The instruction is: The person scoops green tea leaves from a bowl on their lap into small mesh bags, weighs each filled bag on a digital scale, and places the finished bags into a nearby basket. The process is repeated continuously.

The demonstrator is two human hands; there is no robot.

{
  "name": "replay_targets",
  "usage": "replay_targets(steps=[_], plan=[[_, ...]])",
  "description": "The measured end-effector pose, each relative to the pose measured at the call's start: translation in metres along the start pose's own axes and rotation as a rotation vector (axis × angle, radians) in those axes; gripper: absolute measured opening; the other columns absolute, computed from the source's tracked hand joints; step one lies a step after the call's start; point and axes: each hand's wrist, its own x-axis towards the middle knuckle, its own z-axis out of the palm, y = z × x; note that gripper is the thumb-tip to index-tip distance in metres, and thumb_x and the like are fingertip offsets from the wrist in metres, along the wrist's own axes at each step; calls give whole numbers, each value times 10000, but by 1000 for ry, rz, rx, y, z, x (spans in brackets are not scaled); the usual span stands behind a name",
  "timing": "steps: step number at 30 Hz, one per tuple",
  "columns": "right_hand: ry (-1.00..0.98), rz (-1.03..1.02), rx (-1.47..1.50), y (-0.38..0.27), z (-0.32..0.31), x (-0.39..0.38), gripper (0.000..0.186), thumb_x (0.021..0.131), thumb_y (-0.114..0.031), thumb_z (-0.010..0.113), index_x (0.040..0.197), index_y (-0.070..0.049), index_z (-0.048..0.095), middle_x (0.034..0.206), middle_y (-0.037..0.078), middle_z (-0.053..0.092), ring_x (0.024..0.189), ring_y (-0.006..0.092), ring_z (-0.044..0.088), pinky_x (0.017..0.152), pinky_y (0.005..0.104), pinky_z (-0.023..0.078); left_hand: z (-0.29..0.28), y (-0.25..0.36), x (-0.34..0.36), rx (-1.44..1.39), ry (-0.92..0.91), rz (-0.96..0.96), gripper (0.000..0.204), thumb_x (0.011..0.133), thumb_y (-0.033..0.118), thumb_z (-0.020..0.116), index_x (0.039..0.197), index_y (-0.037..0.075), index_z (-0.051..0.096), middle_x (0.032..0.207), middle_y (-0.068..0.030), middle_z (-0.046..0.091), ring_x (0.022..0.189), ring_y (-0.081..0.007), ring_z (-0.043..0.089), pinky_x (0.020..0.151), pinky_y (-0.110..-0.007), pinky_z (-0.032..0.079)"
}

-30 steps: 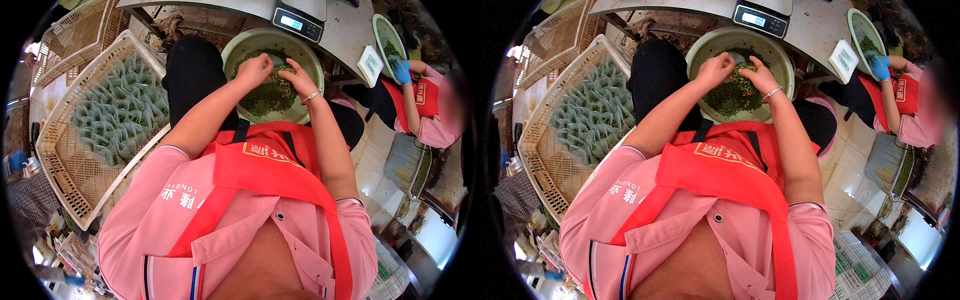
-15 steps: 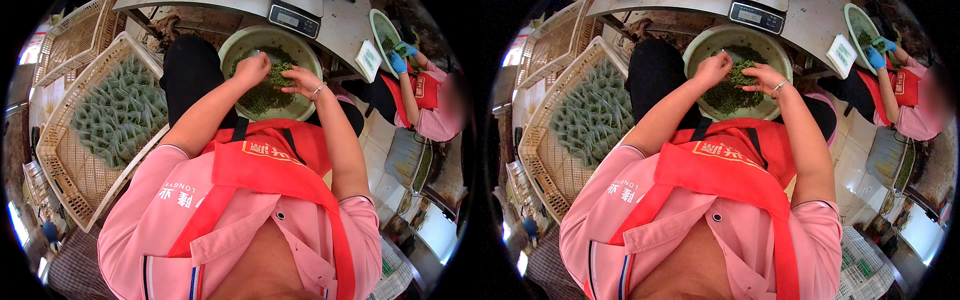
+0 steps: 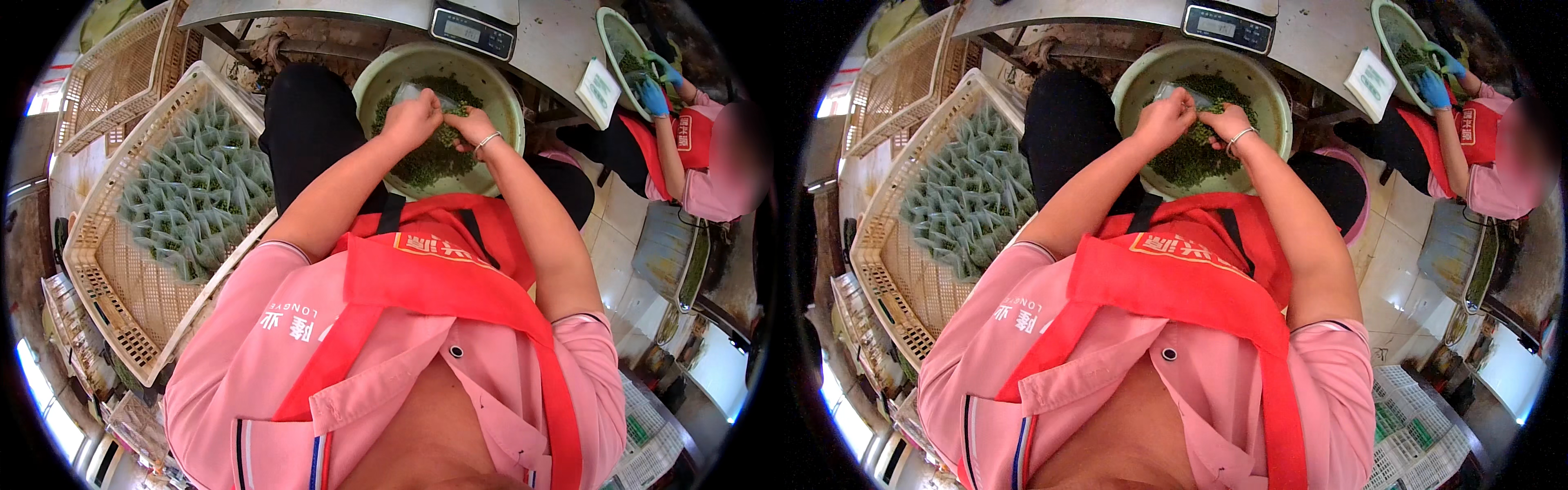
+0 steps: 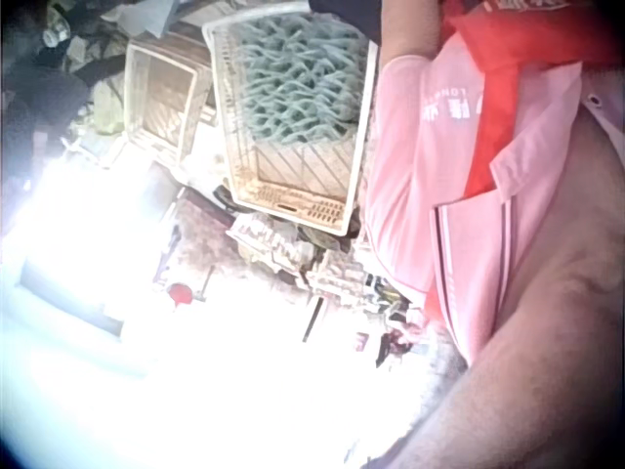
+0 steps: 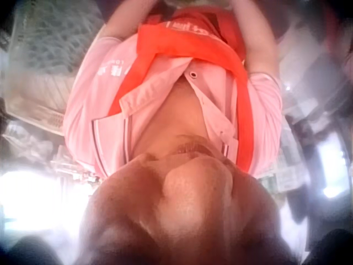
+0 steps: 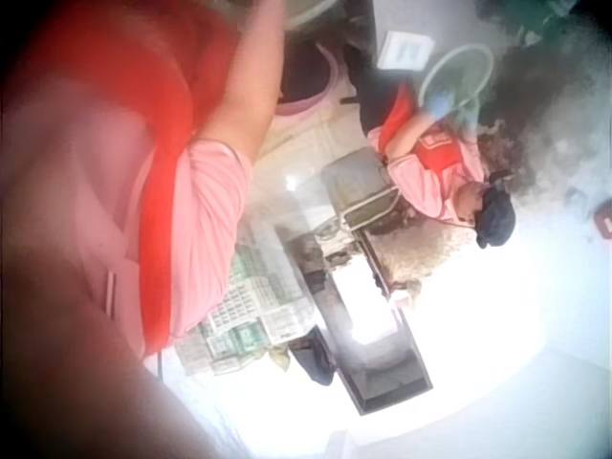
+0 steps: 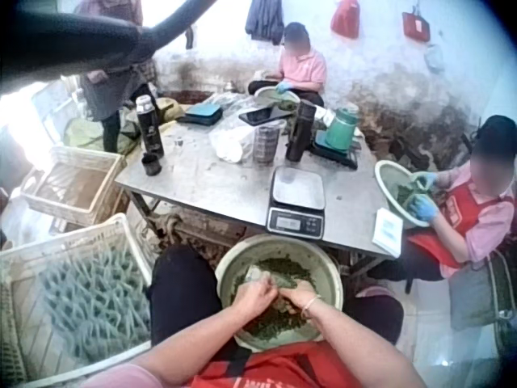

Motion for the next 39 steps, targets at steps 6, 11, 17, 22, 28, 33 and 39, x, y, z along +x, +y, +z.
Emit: replay_targets(steps=[6, 11, 17, 22, 28, 33, 39], plan=[[-156, -157, 224, -18, -24, -21, 335, 812, -139, 646, 1087, 13, 530, 954, 77, 587, 686, 140, 602, 573, 268, 554, -12, -1, 9, -275, -52, -168, 182, 862, 231, 543, 919, 59, 516, 671, -55, 630, 628, -178, 625, 590, -350, 461], [-116, -277, -102, -17, -27, -16, 340, 807, -86, 646, 1122, -17, 541, 891, 53, 583, 632, 119, 596, 523, 272, 531, -5, -1, 10, -430, -40, -164, 164, 882, 190, 539, 961, 49, 515, 696, -61, 589, 589, -157, 618, 512, -327, 445], [-85, -249, -43, -13, -35, -18, 748, 733, -444, 722, 1315, -82, 426, 1003, 70, 582, 767, 133, 587, 609, 261, 462, -16, -2, 7, -588, -119, -234, 142, 915, 163, 495, 1004, 52, 488, 734, -36, 551, 579, -127, 619, 407, -285, 402], [-121, -329, -160, 0, -18, -11, 849, 722, -415, 743, 1380, -49, 350, 1236, 149, 500, 1080, 198, 518, 901, 319, 394, -12, -1, 7, -593, -124, -212, 131, 918, 162, 490, 996, 57, 484, 732, -35, 564, 591, -112, 615, 402, -277, 403], [-155, -94, 75, 13, -19, 7, 408, 786, -273, 710, 1099, -56, 562, 901, 22, 608, 793, 124, 584, 695, 304, 502, -11, -2, 4, -581, -131, -187, 140, 898, 179, 527, 974, 67, 489, 691, -27, 580, 562, -93, 580, 437, -269, 402], [-103, -112, 136, 19, -7, 12, 200, 805, -217, 680, 783, -77, 540, 737, -19, 556, 618, 91, 527, 581, 264, 484, -17, 5, 0, -496, -86, -94, 157, 851, 187, 545, 903, 44, 504, 634, -57, 624, 574, -161, 603, 587, -325, 464], [178, -286, -339, 27, 8, 32, 325, 737, -209, 702, 579, -92, 443, 546, -2, 494, 566, 121, 523, 532, 280, 471, -7, 3, -5, -158, -22, -6, 174, 834, 243, 540, 903, 84, 530, 629, -50, 641, 644, -227, 644, 622, -362, 476]])
